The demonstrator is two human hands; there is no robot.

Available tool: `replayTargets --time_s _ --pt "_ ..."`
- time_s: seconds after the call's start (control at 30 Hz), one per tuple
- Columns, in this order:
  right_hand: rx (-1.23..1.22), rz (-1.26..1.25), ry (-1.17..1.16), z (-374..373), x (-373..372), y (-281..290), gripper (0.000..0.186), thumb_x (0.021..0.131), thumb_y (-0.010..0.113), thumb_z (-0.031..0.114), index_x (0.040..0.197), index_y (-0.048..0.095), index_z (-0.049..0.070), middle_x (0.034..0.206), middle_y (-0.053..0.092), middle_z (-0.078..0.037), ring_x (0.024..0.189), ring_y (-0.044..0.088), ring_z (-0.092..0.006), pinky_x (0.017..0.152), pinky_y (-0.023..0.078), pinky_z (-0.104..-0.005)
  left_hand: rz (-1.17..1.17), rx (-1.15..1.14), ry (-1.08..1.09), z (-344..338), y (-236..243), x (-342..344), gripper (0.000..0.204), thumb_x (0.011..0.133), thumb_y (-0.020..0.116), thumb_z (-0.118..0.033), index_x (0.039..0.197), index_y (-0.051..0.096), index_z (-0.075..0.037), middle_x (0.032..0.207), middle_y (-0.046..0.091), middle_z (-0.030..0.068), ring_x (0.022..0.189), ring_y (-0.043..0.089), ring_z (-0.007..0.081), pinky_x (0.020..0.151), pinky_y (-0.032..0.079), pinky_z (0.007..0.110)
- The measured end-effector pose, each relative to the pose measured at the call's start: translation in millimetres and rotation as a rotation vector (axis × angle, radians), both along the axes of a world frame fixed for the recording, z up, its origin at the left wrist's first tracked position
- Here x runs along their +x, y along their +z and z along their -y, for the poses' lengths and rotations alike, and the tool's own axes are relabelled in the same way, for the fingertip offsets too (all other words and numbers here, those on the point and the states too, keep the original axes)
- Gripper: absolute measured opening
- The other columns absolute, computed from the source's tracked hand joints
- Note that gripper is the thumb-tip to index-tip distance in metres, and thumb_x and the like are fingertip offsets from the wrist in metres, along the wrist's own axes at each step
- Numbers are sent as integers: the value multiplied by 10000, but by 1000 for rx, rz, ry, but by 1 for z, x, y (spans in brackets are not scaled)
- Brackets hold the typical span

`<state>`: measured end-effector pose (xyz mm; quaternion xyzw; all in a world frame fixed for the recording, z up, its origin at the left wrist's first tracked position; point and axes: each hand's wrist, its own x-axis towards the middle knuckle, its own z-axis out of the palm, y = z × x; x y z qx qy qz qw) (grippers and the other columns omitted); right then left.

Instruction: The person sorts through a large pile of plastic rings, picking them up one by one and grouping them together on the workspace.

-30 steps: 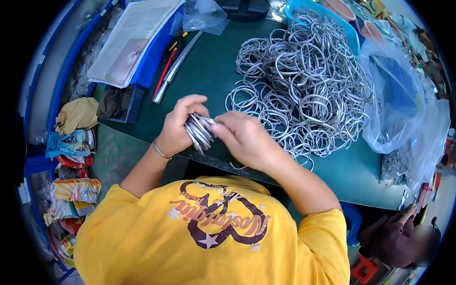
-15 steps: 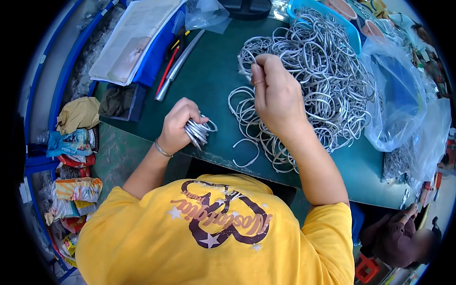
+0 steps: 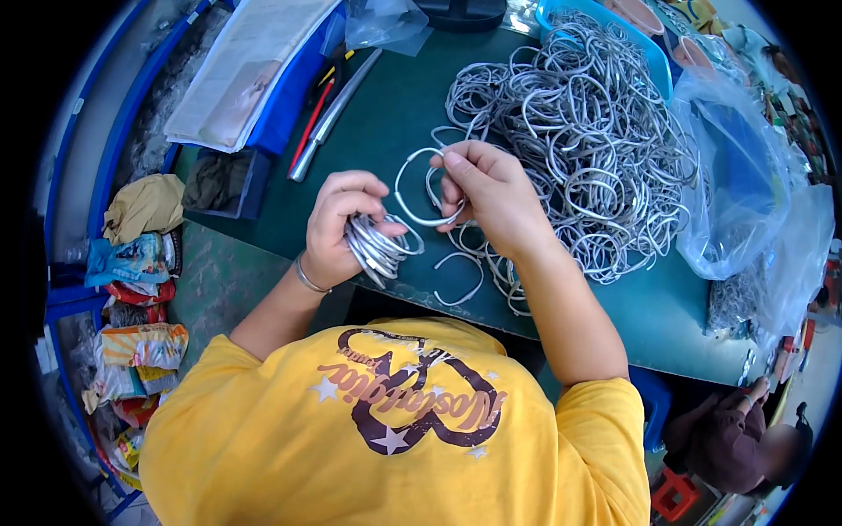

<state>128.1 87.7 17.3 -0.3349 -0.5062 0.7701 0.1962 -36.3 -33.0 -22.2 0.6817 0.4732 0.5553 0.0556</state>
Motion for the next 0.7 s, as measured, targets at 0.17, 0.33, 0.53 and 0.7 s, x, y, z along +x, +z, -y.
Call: replayTargets --time_s 0.17,0.33,0.53,0.7 --pt "-54 42 87 22 7 -8 233 995 464 192 995 576 -12 653 520 -1 550 540 -80 463 506 -220 -199 15 -187 -5 -2 -6 151 732 735 -37 864 662 -45 897 634 95 736 611 200 628 475 288" --pt "850 374 101 9 14 -15 186 944 552 176 1016 600 12 767 587 -78 649 605 -193 550 496 -284 -206 -14 -3 4 4 -9 135 703 747 -129 798 660 -87 932 689 83 802 612 236 741 452 343" --pt "1517 742 155 -21 -10 -28 173 788 656 123 930 603 39 901 579 -164 862 596 -323 652 531 -407 -126 -51 -74 5 1 -17 177 726 741 -83 860 632 -44 833 652 100 767 645 281 716 516 357" --pt "1588 661 134 -20 -12 -19 62 792 640 94 813 608 45 842 586 -126 826 573 -303 665 506 -409 -53 -81 -14 16 -2 -12 262 701 798 -64 816 564 -48 929 641 145 824 637 261 692 518 304"
